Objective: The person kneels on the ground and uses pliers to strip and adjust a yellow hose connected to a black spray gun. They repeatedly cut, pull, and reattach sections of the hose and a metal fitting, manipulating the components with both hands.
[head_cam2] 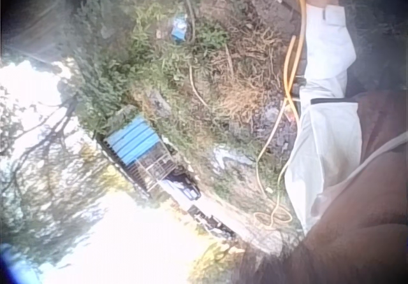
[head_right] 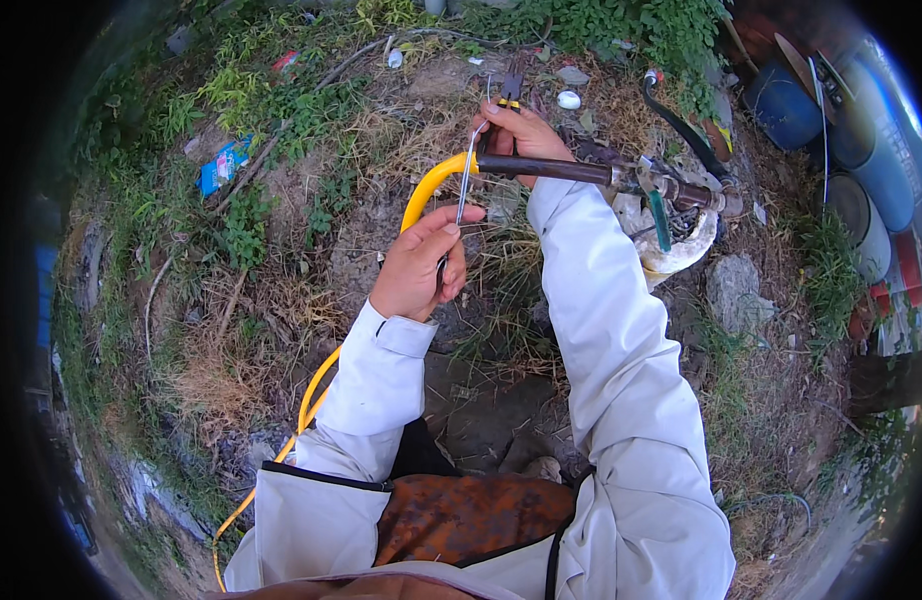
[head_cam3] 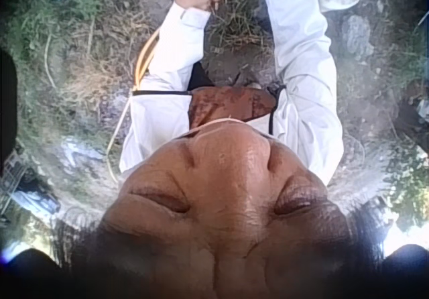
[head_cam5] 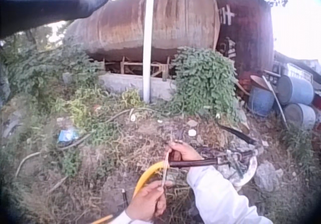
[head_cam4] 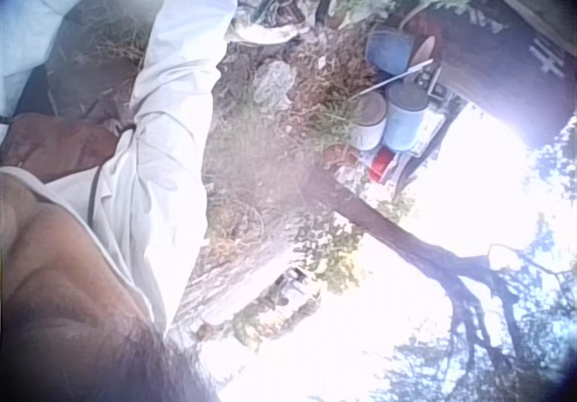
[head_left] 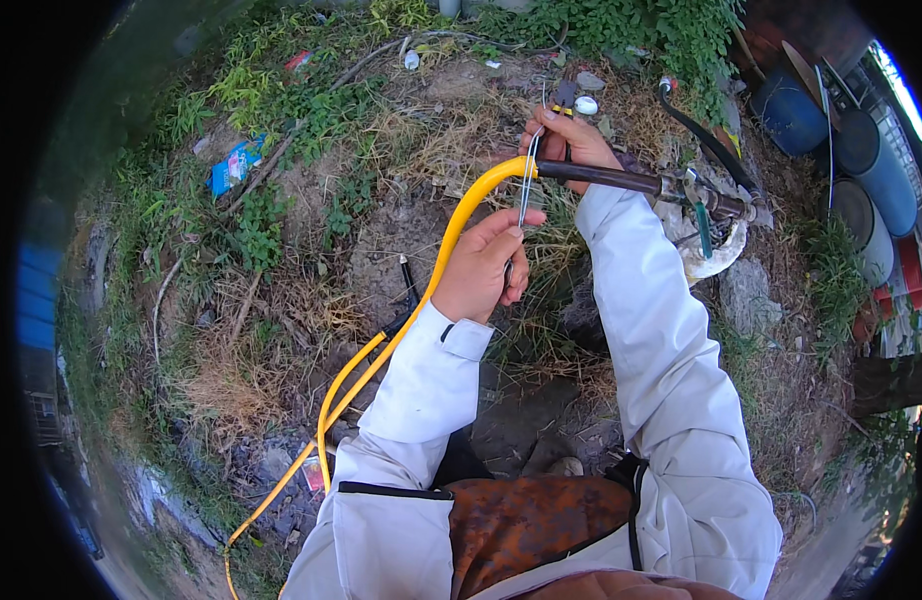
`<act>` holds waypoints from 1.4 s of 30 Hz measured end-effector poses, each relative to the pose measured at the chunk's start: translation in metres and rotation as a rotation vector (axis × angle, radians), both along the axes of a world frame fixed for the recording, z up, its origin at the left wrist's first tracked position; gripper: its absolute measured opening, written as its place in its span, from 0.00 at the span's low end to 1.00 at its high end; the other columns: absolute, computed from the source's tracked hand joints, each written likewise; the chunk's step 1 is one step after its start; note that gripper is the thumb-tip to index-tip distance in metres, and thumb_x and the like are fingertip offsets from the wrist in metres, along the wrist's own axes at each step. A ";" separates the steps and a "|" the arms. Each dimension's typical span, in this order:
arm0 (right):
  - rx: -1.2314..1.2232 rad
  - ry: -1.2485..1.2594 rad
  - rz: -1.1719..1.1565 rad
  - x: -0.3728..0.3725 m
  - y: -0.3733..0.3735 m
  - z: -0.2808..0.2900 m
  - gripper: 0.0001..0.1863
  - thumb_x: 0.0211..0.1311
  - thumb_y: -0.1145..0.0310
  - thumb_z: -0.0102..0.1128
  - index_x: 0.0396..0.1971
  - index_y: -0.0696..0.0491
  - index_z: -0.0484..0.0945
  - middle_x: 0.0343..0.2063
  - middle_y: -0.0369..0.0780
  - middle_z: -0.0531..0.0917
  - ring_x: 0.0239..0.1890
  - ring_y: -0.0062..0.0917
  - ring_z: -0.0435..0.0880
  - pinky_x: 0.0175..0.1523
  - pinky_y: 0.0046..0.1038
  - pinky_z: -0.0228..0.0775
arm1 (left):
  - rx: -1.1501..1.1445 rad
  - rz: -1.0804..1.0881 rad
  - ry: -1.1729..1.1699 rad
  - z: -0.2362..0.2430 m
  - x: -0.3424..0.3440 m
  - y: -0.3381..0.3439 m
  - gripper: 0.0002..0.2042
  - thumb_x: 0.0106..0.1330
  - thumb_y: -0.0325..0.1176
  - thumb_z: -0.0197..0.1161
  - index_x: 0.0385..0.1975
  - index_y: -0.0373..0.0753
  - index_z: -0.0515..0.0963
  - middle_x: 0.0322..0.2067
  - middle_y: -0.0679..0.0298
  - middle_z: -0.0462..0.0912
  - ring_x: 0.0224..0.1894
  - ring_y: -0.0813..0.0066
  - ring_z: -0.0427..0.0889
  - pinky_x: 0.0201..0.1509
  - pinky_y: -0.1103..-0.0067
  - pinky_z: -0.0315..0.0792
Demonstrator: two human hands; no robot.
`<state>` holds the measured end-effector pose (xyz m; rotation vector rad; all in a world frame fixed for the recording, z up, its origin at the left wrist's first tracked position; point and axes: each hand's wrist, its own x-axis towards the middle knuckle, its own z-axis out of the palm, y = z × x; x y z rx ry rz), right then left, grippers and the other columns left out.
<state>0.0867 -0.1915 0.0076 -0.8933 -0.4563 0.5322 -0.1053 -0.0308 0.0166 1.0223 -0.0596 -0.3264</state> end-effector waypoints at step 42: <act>-0.508 0.115 -0.434 -0.123 -0.028 -0.036 0.13 0.62 0.66 0.63 0.44 0.55 0.79 0.38 0.35 0.84 0.37 0.17 0.81 0.39 0.20 0.69 | 0.870 0.163 -0.320 -0.037 0.061 -0.016 0.28 0.61 0.34 0.66 0.60 0.33 0.66 0.40 0.56 0.82 0.39 0.70 0.80 0.43 0.77 0.72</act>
